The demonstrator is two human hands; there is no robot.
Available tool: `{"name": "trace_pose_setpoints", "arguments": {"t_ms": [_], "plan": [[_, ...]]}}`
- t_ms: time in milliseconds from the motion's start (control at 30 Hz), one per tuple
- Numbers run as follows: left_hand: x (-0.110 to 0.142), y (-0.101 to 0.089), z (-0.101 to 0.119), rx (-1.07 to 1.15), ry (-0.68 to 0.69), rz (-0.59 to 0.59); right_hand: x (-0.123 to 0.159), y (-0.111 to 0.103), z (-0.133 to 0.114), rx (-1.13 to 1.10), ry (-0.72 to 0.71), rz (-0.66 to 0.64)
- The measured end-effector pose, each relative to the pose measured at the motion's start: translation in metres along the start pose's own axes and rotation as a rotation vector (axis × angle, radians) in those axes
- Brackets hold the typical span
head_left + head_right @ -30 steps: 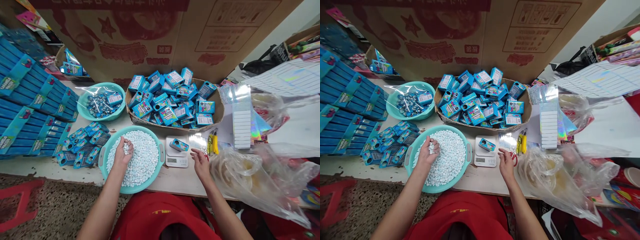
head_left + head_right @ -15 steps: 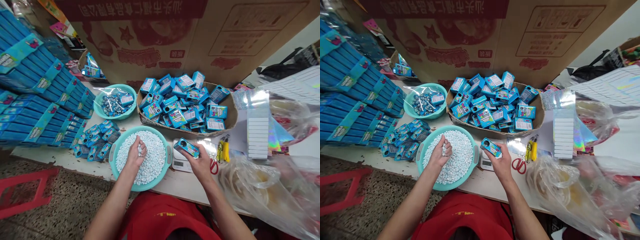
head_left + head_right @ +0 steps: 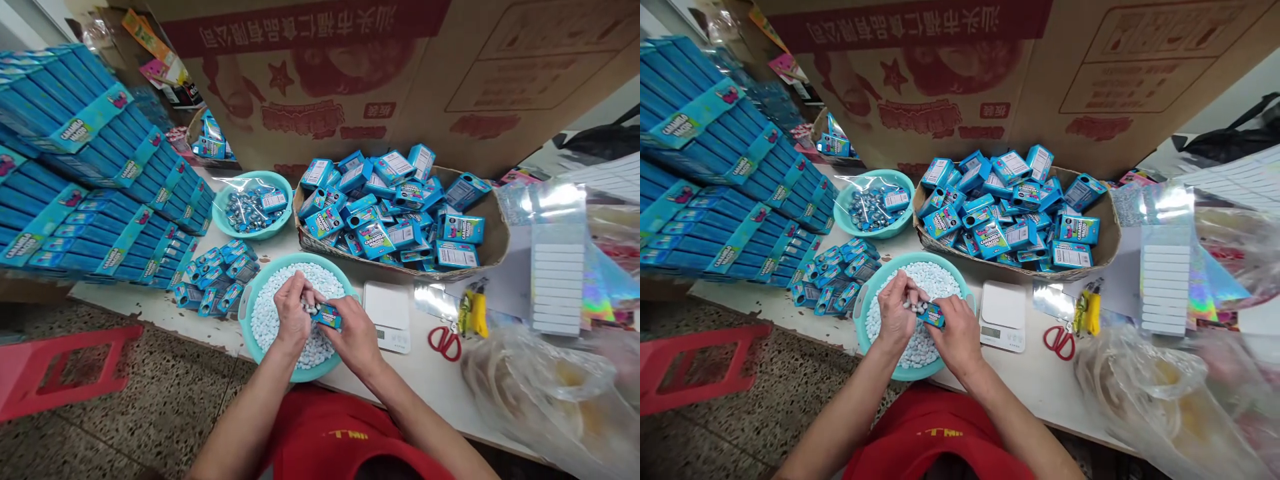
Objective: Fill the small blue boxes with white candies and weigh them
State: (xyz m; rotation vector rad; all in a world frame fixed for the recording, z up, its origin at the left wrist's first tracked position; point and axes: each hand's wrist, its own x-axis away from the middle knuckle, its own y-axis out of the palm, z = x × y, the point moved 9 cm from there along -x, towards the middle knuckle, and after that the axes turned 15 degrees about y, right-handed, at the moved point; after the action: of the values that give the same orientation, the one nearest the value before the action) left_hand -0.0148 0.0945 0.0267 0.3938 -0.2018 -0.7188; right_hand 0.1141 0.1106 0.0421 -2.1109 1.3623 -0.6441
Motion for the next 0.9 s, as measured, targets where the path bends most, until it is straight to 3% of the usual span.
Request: {"name": "trace_pose_setpoints", "arguments": {"t_ms": [133,333,433,500,600,667,767,833,900], "plan": [[-0.001,0.0,0.002,-0.002,-0.006,-0.016,-0.002,-0.001,0.001,-0.023,0.022,-0.009],[0.003,0.018,0.003,-0.02,-0.028,-0.091,-0.005,0.001,0.006,-0.072,0.066,-0.019],[-0.005,0.01,0.006,-0.046,0.033,-0.079,-0.002,-0.013,0.012,-0.186,0.082,-0.003],[-0.016,-0.006,0.006,-0.203,0.1,-0.115,0.004,-0.031,0.022,-0.271,0.092,0.022],[-0.032,-0.017,-0.01,-0.736,0.186,-0.417,0.012,-0.064,0.056,-0.307,0.178,0.142],[-0.042,-0.011,-0.02,-1.033,0.292,-0.573,0.016,-0.083,0.09,-0.274,0.269,0.262],[-0.058,0.032,-0.016,-1.127,0.574,-0.586,0.014,-0.091,0.136,-0.215,0.342,0.393],[-0.067,0.079,-0.017,-1.115,0.764,-0.622,0.008,-0.085,0.158,-0.211,0.338,0.427],[-0.078,0.124,-0.03,-1.185,0.859,-0.689,0.002,-0.075,0.174,-0.234,0.323,0.429]]}}
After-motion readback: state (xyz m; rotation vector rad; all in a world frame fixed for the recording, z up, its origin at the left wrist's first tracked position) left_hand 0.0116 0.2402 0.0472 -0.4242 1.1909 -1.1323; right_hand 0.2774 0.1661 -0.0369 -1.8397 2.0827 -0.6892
